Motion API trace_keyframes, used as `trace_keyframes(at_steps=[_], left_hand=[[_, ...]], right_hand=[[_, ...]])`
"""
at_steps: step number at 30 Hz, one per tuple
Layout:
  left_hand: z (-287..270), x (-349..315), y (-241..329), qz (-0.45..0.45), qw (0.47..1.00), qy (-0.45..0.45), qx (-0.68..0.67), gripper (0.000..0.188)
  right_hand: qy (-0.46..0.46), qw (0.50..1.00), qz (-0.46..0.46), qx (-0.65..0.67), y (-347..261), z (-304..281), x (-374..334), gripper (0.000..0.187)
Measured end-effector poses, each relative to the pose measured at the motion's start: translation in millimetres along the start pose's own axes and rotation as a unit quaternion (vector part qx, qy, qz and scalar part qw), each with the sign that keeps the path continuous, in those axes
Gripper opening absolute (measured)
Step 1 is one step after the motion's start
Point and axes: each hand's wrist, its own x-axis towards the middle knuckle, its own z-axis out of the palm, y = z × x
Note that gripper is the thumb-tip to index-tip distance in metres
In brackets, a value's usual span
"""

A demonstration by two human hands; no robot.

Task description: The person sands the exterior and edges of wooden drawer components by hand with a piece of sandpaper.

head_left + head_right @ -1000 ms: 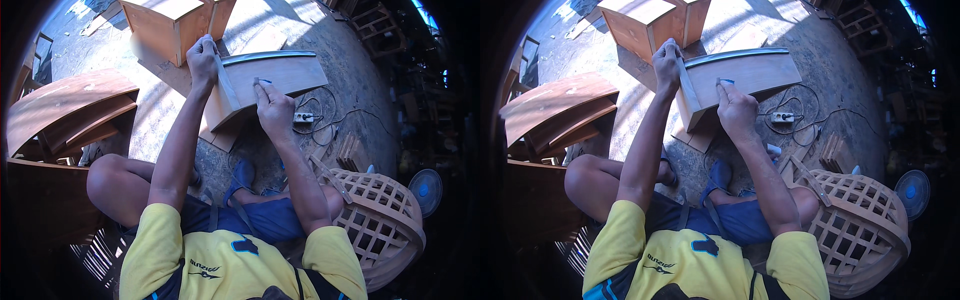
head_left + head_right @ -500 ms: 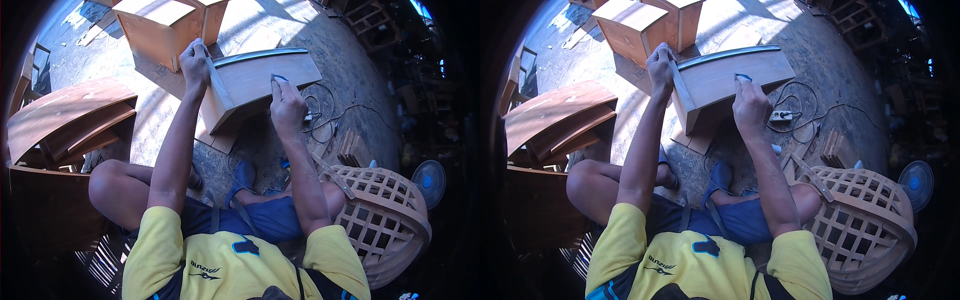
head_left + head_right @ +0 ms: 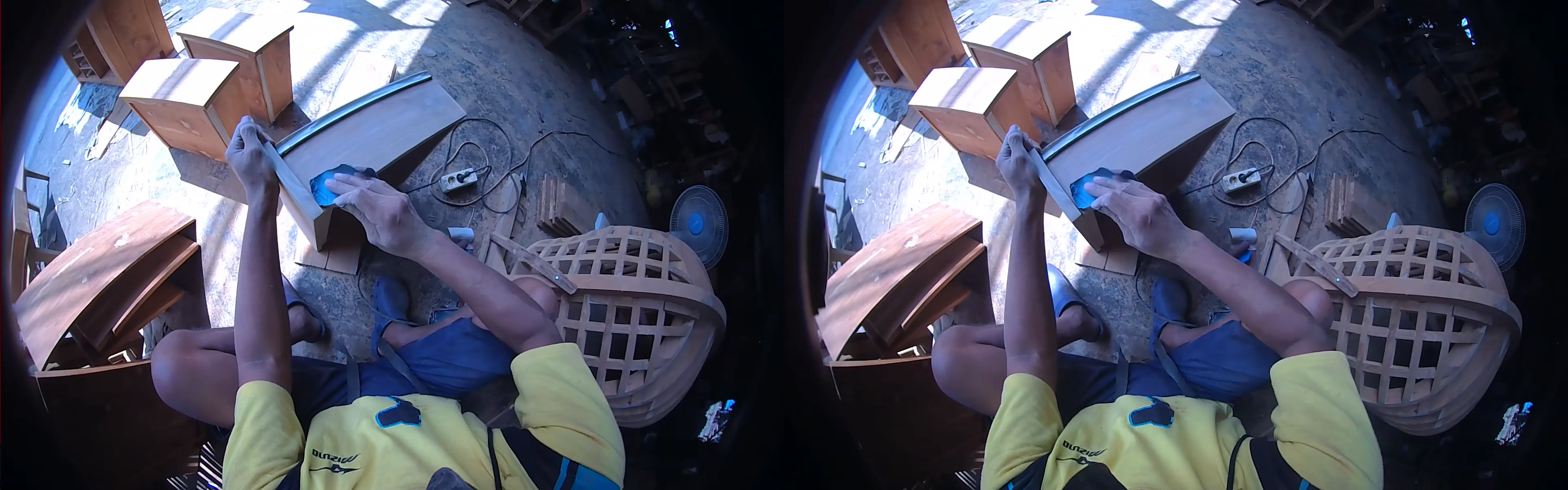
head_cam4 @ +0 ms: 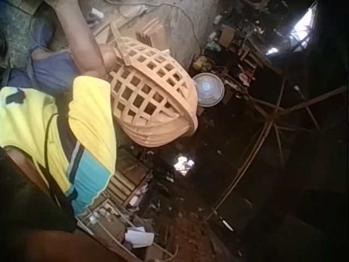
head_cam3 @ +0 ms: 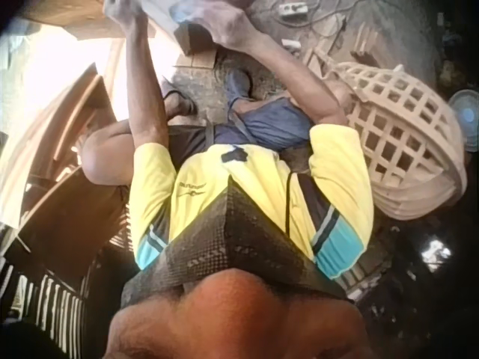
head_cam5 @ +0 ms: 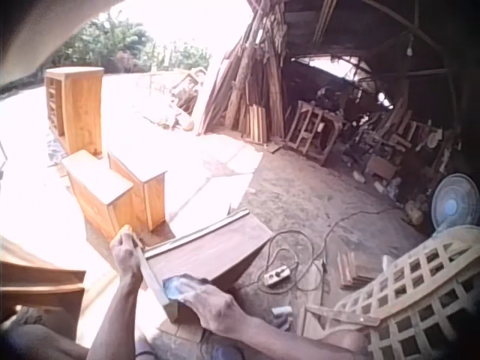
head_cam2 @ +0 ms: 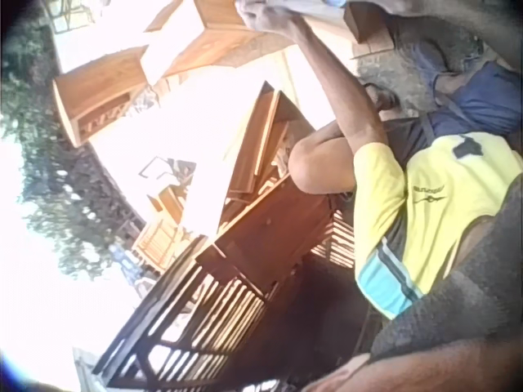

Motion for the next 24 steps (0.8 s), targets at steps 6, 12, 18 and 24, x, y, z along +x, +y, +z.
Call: trace_keyframes(at_steps=[6, 12, 18, 24], left_hand=[[25, -4, -4, -0.012, 1.0, -0.016, -0.021, 0.037], [6, -1, -2, -0.007, 1.0, 0.005, -0.018, 0.04], [4, 3, 2, -0.004, 1.0, 0.006, -0.011, 0.039], [21, 1, -7, -0.026, 0.999, -0.003, -0.025, 0.039]], right_hand=[[0.098, 0.924, 0.303, -0.211, 158, -108, 12, 0.022], [-0.065, 0.996, -0.023, 0.049, 17, 10, 35, 0.022], [-0.059, 0.998, 0.014, 0.0, 109, -32, 50, 0.025], [-0.019, 0.931, 0.283, -0.231, 194, -119, 50, 0.017]])
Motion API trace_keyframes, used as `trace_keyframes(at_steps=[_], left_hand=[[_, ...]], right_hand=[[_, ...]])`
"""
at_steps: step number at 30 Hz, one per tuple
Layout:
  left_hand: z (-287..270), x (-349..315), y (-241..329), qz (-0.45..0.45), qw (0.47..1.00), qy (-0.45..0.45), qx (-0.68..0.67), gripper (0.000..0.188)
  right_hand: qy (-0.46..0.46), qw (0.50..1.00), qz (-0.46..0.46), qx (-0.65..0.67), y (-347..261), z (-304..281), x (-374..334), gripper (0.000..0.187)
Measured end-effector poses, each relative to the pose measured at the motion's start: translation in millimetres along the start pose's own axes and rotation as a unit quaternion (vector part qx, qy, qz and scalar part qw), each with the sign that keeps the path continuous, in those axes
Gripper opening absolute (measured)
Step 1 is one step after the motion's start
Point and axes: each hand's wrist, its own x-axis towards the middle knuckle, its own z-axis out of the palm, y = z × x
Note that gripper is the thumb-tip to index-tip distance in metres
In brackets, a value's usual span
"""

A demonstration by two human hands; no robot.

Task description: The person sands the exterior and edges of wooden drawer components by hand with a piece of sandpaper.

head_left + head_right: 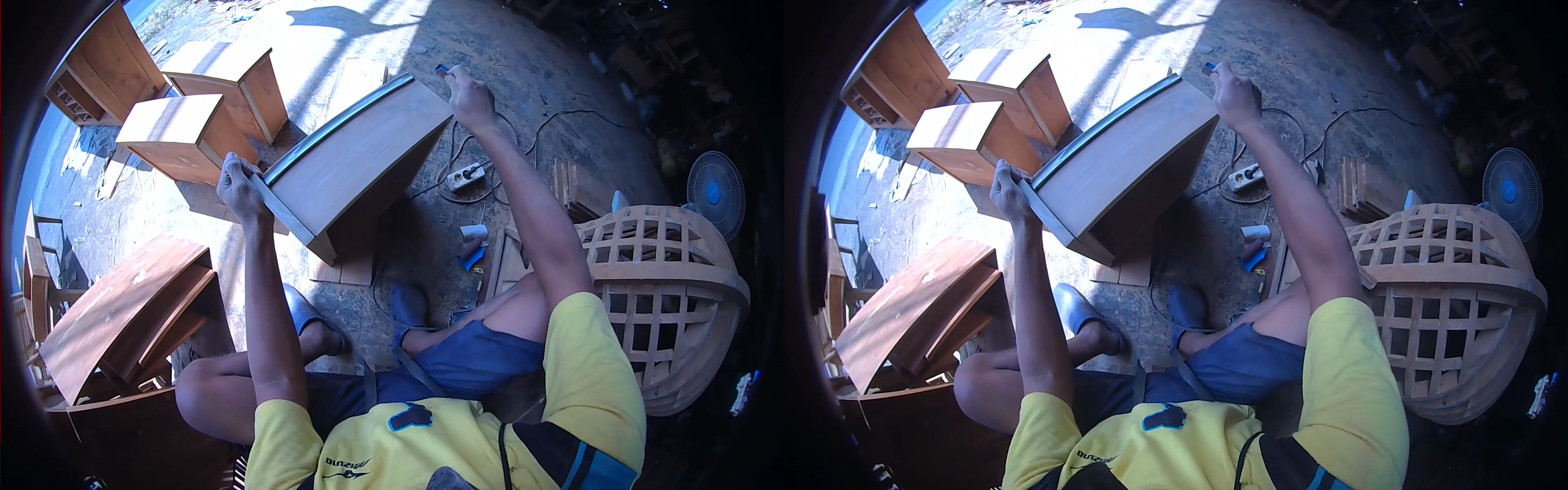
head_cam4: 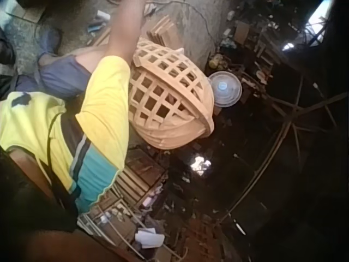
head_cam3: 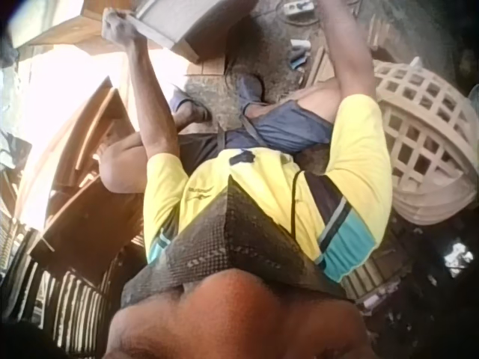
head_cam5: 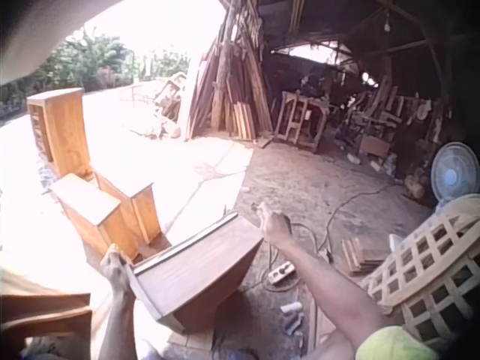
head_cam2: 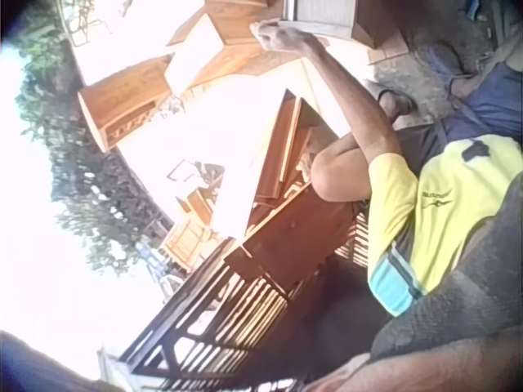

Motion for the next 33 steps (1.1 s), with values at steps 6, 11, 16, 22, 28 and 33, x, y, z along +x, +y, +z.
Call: trace_keyframes(at_steps=[6, 11, 16, 22, 28, 33], left_hand=[[-25, 2, 13, 0.007, 1.0, 0.014, 0.012, 0.039], [6, -2, -1, 0.006, 1.0, 0.0, 0.027, 0.039], [-4, 4, 0, 0.013, 1.0, 0.022, 0.003, 0.039], [-2, 1, 11, 0.004, 0.998, 0.035, 0.05, 0.04], [-12, 5, 15, 0.001, 0.999, 0.035, 0.018, 0.04], [-4, 5, -5, -0.001, 1.0, 0.021, 0.022, 0.04]], right_hand=[[0.025, 0.916, -0.301, 0.263, -101, 40, -87, 0.014], [0.037, 0.987, 0.153, 0.031, 50, -13, -4, 0.024], [0.004, 0.987, 0.017, 0.162, -8, 16, 6, 0.025], [-0.083, 0.99, 0.002, 0.111, 52, -38, -99, 0.02], [0.098, 0.987, 0.034, 0.124, 18, -33, -92, 0.018], [0.177, 0.951, -0.027, 0.252, -67, 44, -115, 0.011]])
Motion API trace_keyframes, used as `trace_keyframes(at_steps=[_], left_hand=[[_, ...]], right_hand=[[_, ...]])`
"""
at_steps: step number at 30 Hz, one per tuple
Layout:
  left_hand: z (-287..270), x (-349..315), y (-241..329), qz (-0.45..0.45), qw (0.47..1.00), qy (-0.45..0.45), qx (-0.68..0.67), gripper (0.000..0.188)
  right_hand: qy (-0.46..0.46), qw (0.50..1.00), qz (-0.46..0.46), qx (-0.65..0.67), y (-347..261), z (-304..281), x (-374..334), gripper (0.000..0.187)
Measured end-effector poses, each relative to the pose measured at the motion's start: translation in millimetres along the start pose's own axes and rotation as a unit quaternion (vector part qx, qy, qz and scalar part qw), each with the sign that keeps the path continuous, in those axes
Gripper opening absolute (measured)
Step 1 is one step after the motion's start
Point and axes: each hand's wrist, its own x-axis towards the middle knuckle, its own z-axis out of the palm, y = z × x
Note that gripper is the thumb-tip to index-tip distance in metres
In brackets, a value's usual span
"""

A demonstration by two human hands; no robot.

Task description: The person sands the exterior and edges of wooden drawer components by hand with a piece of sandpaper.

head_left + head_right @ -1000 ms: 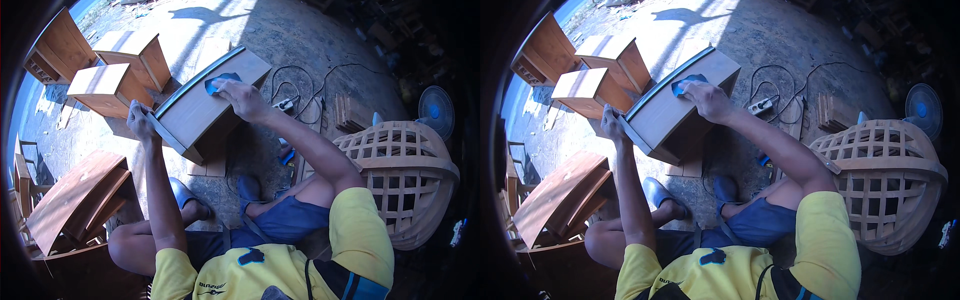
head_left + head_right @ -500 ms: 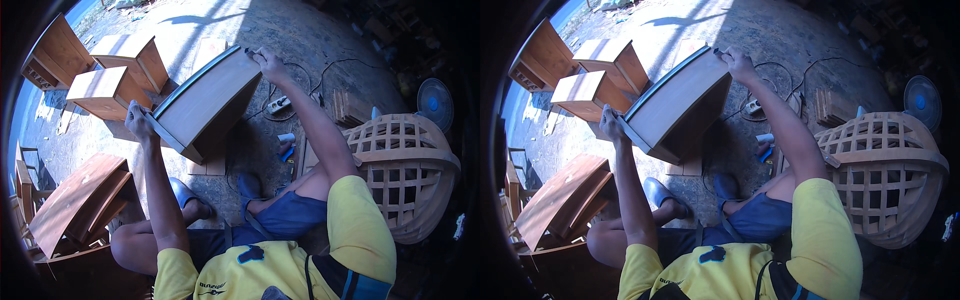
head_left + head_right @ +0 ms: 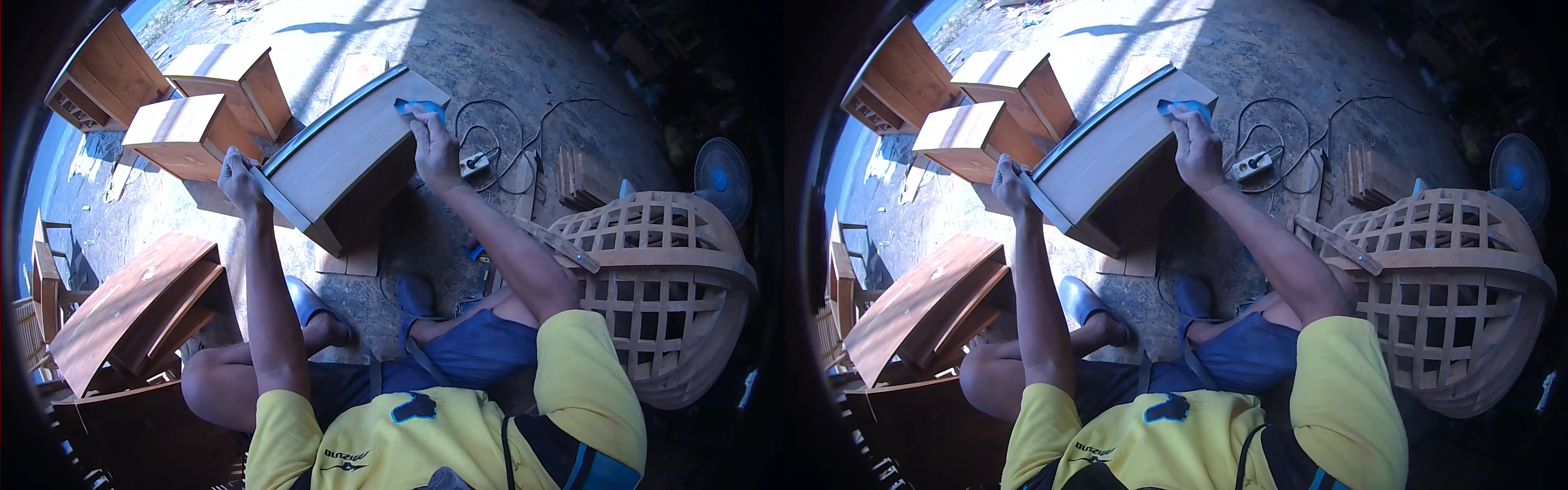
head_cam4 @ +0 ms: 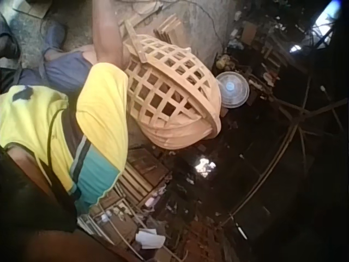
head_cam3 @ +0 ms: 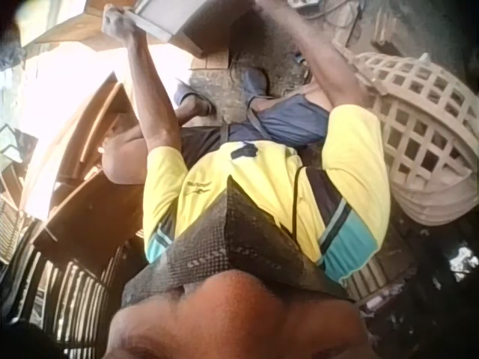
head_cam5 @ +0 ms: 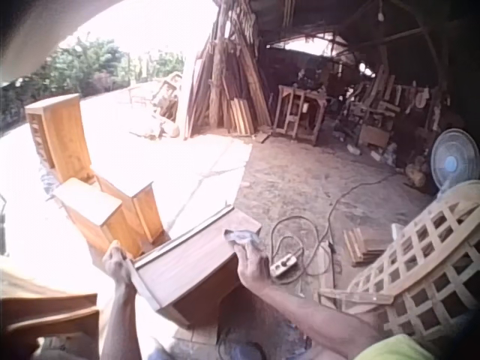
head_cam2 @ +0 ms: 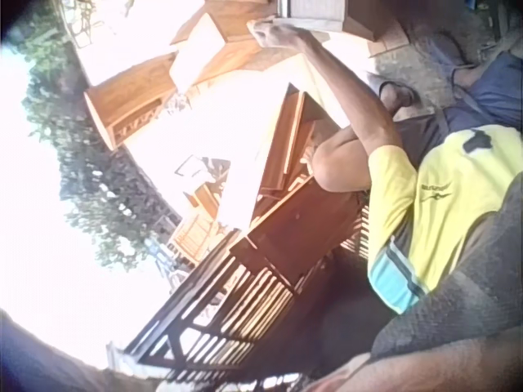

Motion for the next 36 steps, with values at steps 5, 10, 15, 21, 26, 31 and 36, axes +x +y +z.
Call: trace_keyframes(at_steps=[5, 10, 15, 21, 26, 31, 36], left_hand=[[-12, 3, 27, 0.024, 0.997, 0.017, 0.066, 0.041], [5, -3, 5, 0.016, 0.998, -0.029, 0.047, 0.042], [-13, -2, 20, 0.03, 0.999, 0.005, 0.039, 0.047], [1, -13, 14, 0.037, 0.998, 0.041, -0.011, 0.057], [-5, -9, 15, 0.033, 0.999, 0.002, -0.039, 0.054], [1, -13, 9, -0.022, 0.998, 0.015, -0.064, 0.061], [-4, -26, -6, 0.029, 0.997, 0.062, 0.02, 0.062]], right_hand=[[-0.155, 0.953, -0.23, 0.125, -104, 46, -65, 0.006], [0.014, 0.972, 0.116, -0.202, 62, -46, 50, 0.024], [0.085, 0.992, 0.072, -0.064, -35, -23, 30, 0.024], [-0.234, 0.948, -0.185, 0.113, -184, 68, -16, 0.013], [-0.249, 0.942, -0.225, 0.0, -179, 41, -85, 0.014], [-0.225, 0.95, -0.213, -0.037, -185, 70, -65, 0.02], [-0.236, 0.969, -0.042, 0.067, -204, 120, -21, 0.014]])
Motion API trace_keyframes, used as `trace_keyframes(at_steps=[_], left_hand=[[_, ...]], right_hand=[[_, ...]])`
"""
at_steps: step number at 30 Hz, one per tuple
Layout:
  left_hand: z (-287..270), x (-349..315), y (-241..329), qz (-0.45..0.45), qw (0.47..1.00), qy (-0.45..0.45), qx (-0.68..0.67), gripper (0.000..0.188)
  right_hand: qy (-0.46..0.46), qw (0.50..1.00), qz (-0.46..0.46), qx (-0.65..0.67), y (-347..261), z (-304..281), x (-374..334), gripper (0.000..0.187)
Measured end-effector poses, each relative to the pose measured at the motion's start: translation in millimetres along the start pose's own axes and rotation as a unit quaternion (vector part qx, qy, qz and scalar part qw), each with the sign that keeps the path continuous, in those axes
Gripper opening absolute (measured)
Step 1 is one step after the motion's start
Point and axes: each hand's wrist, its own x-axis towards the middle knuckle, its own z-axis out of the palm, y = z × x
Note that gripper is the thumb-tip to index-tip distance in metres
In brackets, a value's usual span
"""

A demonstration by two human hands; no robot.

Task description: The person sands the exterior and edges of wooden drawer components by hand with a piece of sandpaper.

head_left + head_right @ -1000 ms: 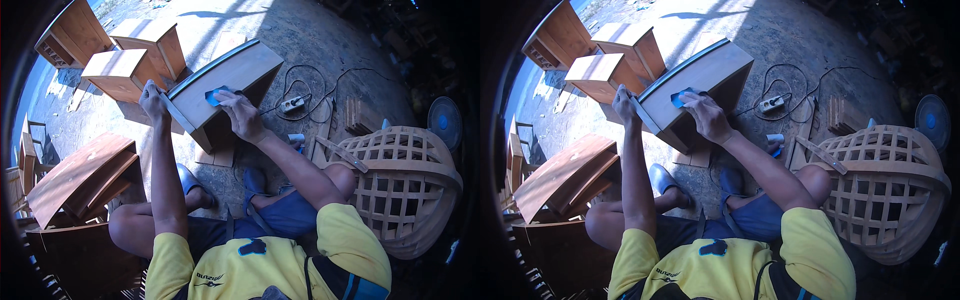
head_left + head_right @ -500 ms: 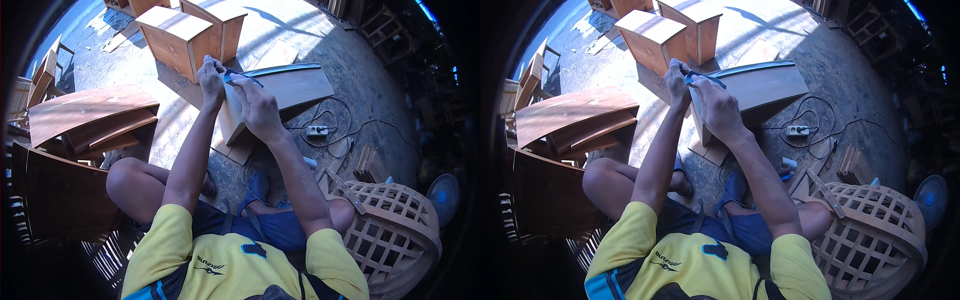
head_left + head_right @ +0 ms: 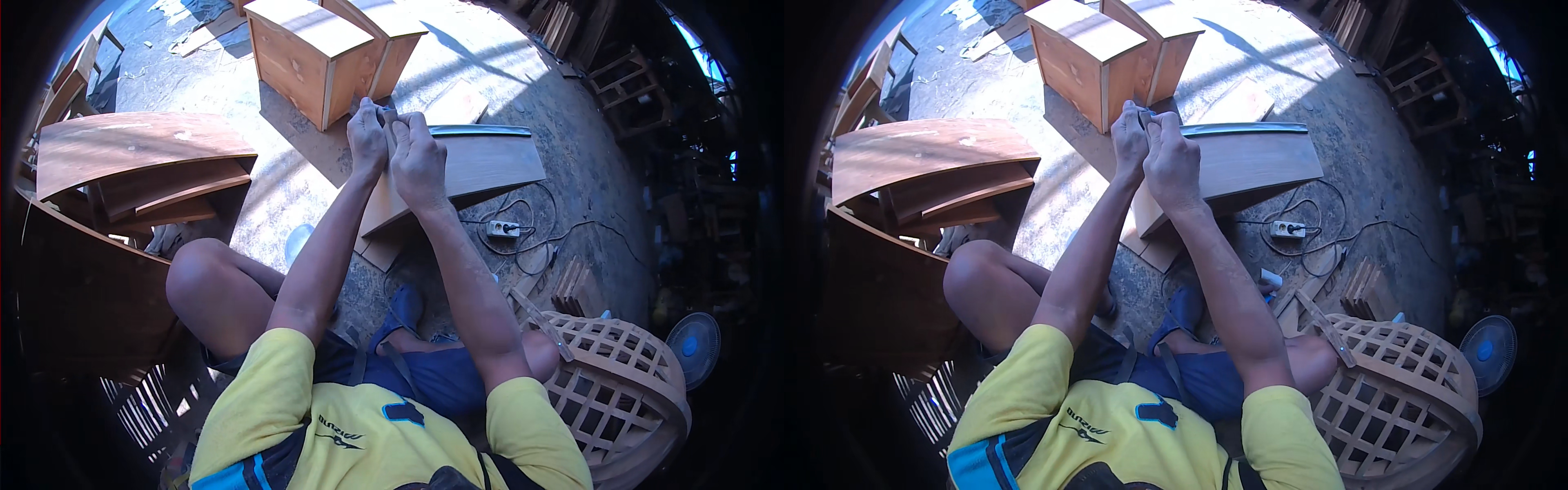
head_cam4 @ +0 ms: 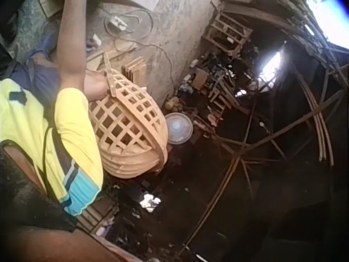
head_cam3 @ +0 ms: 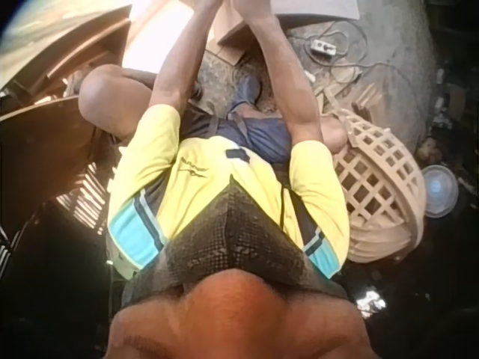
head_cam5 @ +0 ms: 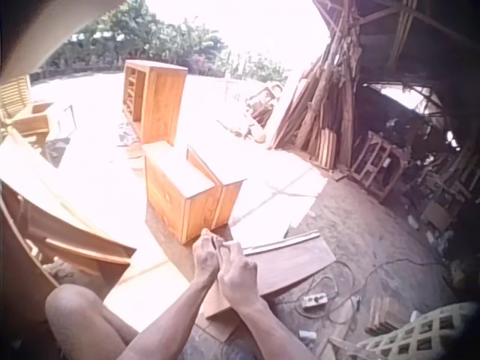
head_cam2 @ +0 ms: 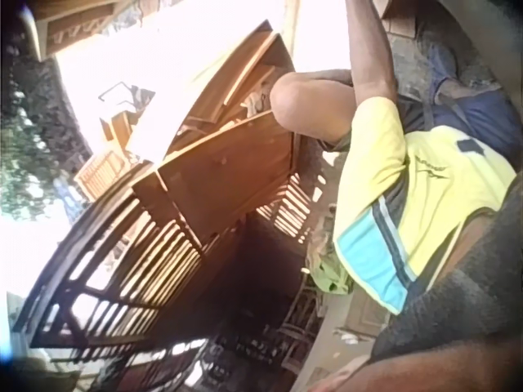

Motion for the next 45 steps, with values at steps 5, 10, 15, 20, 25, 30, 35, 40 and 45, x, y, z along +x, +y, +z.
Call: trace_keyframes(at_steps=[5, 10, 15, 20, 25, 30, 35, 40, 45], left_hand=[[-5, -3, 2, 0.03, 0.999, -0.017, 0.009, 0.054], [4, -7, 7, 0.005, 1.0, -0.01, 0.02, 0.059], [-5, 5, 1, 0.019, 1.0, -0.007, 0.004, 0.055], [-10, 12, -3, 0.01, 1.0, 0.003, 0.023, 0.057], [-4, 13, -5, 0.031, 0.999, 0.004, 0.035, 0.064], [-2, 14, -7, 0.008, 1.0, -0.002, 0.009, 0.06], [-2, -4, 7, 0.009, 0.999, -0.036, 0.019, 0.06], [-5, 6, 9, 0.02, 0.997, -0.042, 0.065, 0.059], [-15, -24, 41, -0.005, 0.956, -0.258, 0.141, 0.051]], right_hand=[[-0.006, 1.0, -0.008, -0.019, -12, -29, -27, 0.013], [0.012, 1.0, 0.021, -0.009, 7, -15, -3, 0.018], [0.003, 0.983, 0.139, 0.122, 8, -34, -54, 0.018], [-0.038, 0.87, 0.303, 0.388, -7, -99, -94, 0.018], [-0.016, 0.999, 0.028, 0.033, -12, -78, -45, 0.017], [-0.061, 0.98, -0.177, -0.071, 16, -30, -66, 0.008], [-0.067, 0.986, -0.137, -0.061, 7, -88, -149, 0.008], [0.031, 0.898, 0.307, 0.314, 19, -123, -185, 0.014], [0.179, 0.721, 0.352, 0.57, 61, -132, -200, 0.032]])
